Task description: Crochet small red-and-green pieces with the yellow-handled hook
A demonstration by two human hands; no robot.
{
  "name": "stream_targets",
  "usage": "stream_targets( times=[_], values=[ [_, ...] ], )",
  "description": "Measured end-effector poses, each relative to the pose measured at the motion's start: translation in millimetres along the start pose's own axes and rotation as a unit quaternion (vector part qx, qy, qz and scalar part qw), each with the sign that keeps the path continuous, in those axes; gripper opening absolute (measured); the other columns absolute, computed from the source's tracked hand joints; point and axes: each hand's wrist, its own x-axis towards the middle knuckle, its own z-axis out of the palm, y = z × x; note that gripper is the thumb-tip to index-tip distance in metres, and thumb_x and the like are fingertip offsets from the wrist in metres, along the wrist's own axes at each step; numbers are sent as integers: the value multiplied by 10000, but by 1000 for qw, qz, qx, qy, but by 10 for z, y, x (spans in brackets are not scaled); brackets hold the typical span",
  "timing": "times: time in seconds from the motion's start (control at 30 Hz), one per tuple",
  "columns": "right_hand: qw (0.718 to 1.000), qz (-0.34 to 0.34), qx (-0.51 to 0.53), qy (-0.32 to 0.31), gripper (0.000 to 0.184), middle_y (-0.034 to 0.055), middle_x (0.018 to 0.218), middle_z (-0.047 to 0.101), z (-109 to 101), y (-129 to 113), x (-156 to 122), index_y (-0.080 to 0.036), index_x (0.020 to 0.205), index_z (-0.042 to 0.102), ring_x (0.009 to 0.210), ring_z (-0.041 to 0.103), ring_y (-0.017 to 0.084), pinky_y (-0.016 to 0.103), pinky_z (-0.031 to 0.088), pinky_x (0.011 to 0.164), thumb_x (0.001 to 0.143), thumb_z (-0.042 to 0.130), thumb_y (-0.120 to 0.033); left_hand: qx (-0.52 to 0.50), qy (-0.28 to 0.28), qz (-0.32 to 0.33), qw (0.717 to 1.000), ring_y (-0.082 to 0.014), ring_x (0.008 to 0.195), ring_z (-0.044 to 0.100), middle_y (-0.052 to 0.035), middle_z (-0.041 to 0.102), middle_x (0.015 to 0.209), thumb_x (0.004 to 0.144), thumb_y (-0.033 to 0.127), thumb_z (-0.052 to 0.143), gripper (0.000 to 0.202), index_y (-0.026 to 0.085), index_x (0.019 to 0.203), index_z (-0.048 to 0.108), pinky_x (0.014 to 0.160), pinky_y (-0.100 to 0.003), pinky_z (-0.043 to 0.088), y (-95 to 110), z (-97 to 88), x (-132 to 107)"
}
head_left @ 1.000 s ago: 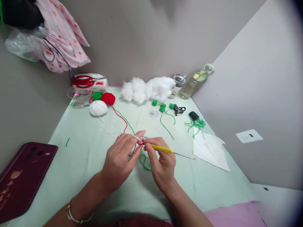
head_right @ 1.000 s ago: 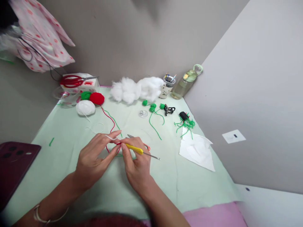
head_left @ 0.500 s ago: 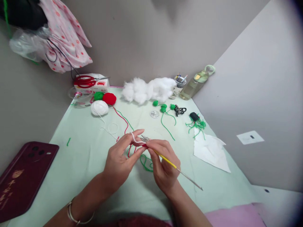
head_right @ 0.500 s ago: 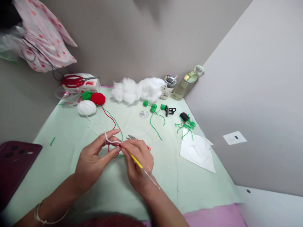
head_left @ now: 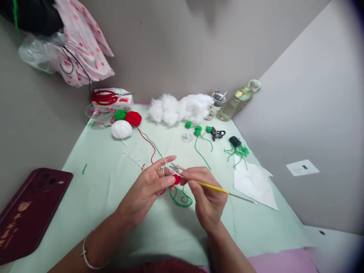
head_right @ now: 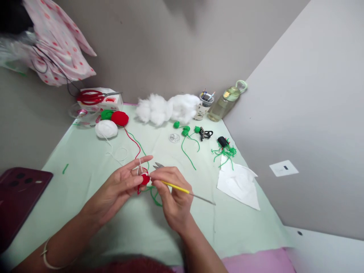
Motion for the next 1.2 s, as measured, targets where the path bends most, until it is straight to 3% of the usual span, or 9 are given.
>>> stream_targets(
  times=[0.27, 0.37, 0.53, 0.63, 0.7, 0.83, 0.93, 1.03, 1.2],
  values=[
    [978, 132, 158, 33, 164, 51, 858, 731, -39, 72, 30, -226, 944, 790, 646, 679, 160, 325, 590, 590, 1001, 666, -317, 74, 31, 46, 996, -140, 739, 524, 4, 648, 847, 827, 277, 844, 552, 210, 1353, 691, 708, -287, 417, 33, -58, -10],
    [970, 152, 188, 26, 192, 48, 840, 743, -17, 98, 56, -223, 911, 786, 610, 671, 153, 313, 588, 561, 983, 693, -374, 78, 28, 54, 995, -151, 775, 557, 0, 640, 854, 822, 262, 844, 504, 217, 1310, 727, 770, -298, 463, -7, -49, -2],
    [991, 96, 86, 20, 145, 66, 935, 798, 64, 66, 37, -265, 969, 813, 889, 747, 223, 375, 628, 748, 1001, 673, -282, 72, 11, 54, 996, -172, 936, 639, -3, 663, 926, 857, 279, 851, 448, 262, 1293, 750, 937, -316, 504, -111, -15, 10],
    [998, 56, 20, 22, 182, 59, 940, 785, 105, 67, -43, -288, 1046, 814, 802, 726, 197, 348, 611, 672, 1014, 644, -232, 62, 29, 73, 995, -156, 908, 649, 12, 680, 933, 846, 275, 871, 477, 289, 1306, 745, 907, -294, 513, -157, 8, 8],
    [998, 3, -58, 19, 280, 60, 1002, 769, 124, 83, -106, -333, 1164, 801, 869, 732, 203, 352, 621, 712, 1002, 645, -168, 48, 40, 85, 994, -149, 885, 647, 23, 680, 887, 846, 263, 873, 491, 285, 1318, 738, 891, -280, 507, -174, 25, 6],
    [989, -77, -127, 8, 461, 52, 1067, 744, 127, 80, -131, -395, 1311, 740, 940, 741, 201, 348, 633, 770, 983, 639, -88, -26, 29, 21, 999, -138, 839, 632, 11, 691, 864, 829, 276, 891, 566, 242, 1365, 713, 830, -258, 492, -167, 41, 10],
    [999, -18, -45, -2, 359, 45, 999, 756, 92, 38, -54, -350, 1198, 791, 890, 736, 186, 323, 621, 731, 988, 642, -99, -60, -6, -29, 998, -113, 804, 607, -11, 709, 926, 795, 253, 916, 581, 228, 1346, 734, 795, -235, 484, -131, 15, 22],
    [998, 43, 42, 7, 249, 37, 943, 767, 37, 32, 5, -309, 1099, 815, 827, 724, 174, 330, 613, 735, 1006, 643, -155, -55, -15, -27, 998, -92, 766, 578, 0, 691, 887, 794, 235, 918, 548, 240, 1319, 761, 777, -213, 472, -82, -42, 37],
    [972, 150, 177, 45, 138, 34, 869, 750, -50, 112, 43, -254, 973, 831, 666, 681, 145, 305, 576, 635, 991, 696, -278, -12, -20, -21, 1000, -80, 687, 521, 21, 638, 771, 768, 276, 939, 512, 249, 1261, 803, 690, -203, 423, -18, -143, 48]
  ],
)
